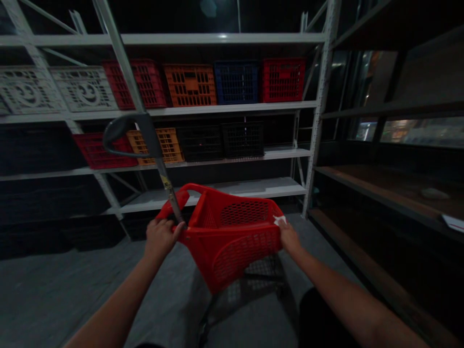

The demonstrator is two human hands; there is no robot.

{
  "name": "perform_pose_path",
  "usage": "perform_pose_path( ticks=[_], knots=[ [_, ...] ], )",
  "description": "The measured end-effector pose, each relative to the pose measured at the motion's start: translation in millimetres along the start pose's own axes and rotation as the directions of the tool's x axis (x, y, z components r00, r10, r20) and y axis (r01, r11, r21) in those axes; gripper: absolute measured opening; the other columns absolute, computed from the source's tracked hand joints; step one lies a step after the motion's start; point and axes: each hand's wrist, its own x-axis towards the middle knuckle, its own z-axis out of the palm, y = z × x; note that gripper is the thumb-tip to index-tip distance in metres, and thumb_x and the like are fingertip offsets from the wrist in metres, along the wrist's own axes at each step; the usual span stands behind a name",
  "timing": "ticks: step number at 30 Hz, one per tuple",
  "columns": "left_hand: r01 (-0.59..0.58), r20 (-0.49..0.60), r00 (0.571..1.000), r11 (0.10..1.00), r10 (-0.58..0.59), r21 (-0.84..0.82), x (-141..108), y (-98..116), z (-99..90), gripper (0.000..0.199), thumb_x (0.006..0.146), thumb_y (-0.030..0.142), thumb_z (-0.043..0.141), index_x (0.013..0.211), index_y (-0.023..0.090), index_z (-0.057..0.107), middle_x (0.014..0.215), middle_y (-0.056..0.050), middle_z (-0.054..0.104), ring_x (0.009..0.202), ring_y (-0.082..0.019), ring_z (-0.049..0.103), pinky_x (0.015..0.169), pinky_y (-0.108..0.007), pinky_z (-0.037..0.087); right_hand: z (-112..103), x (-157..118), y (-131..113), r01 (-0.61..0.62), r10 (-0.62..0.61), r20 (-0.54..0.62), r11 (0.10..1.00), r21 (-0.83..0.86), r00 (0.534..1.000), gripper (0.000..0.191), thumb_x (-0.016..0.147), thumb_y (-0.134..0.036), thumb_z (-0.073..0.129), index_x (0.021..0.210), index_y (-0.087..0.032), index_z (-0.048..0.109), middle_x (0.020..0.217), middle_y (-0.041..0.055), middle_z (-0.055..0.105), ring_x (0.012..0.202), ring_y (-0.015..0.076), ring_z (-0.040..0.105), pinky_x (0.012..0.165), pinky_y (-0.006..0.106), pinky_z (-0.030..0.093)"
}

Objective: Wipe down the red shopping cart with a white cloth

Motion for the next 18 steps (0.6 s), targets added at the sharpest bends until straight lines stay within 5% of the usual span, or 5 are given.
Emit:
perform_pose_path(
  ticks=[3,6,11,14,18],
  knots=[
    [0.017,0.006,1.000,1.000,-0.017,-0.007,2,1,2.3,0.051,0.083,0.053,0.030,0.065,0.017,0.060,0.070,-0.008,0.062,0.077,-0.023,0.052,0.076,-0.036,0.035,29,1,-62,0.058,-0.054,-0.055,0.996,0.072,0.997,0.055,0.073,-0.001,0.033,0.126,-0.010,0.047,0.130,0.0119,0.049,0.123,0.0212,0.040,0.102,0.038,0.033],
    [0.019,0.002,1.000,1.000,-0.019,-0.025,5,0,5.5,0.050,0.083,0.053,0.031,0.064,0.017,0.060,0.069,-0.008,0.062,0.077,-0.023,0.052,0.076,-0.036,0.035,49,6,-151,0.218,-0.196,-0.116,0.948,0.232,0.974,0.058,0.073,0.000,0.032,0.128,-0.013,0.046,0.129,0.0089,0.050,0.123,0.0177,0.040,0.104,0.036,0.032],
    [-0.003,-0.025,1.000,0.999,0.001,-0.049,9,-1,10.9,0.045,0.082,0.051,0.035,0.064,0.018,0.060,0.068,-0.008,0.061,0.077,-0.023,0.052,0.078,-0.037,0.035,44,31,-285,0.309,-0.308,-0.070,0.864,0.398,0.949,0.053,0.077,-0.003,0.038,0.130,-0.011,0.041,0.133,0.0098,0.046,0.124,0.0175,0.039,0.105,0.036,0.030],
    [-0.006,-0.028,1.000,0.996,0.004,-0.091,12,-4,14.4,0.042,0.081,0.049,0.037,0.062,0.018,0.059,0.065,-0.007,0.059,0.077,-0.023,0.052,0.080,-0.038,0.035,38,40,-300,0.412,-0.426,-0.052,0.827,0.383,0.903,0.051,0.080,-0.008,0.041,0.131,-0.012,0.039,0.136,0.0090,0.041,0.126,0.0175,0.036,0.106,0.037,0.028],
    [-0.027,0.001,1.000,0.994,0.028,-0.107,17,-11,21.9,0.043,0.081,0.050,0.036,0.063,0.018,0.058,0.066,-0.007,0.060,0.075,-0.022,0.053,0.079,-0.037,0.036,43,33,-233,0.461,-0.470,-0.038,0.842,0.279,0.882,0.051,0.079,-0.005,0.039,0.129,-0.008,0.043,0.133,0.0136,0.044,0.124,0.0186,0.039,0.106,0.036,0.029]
  ],
)
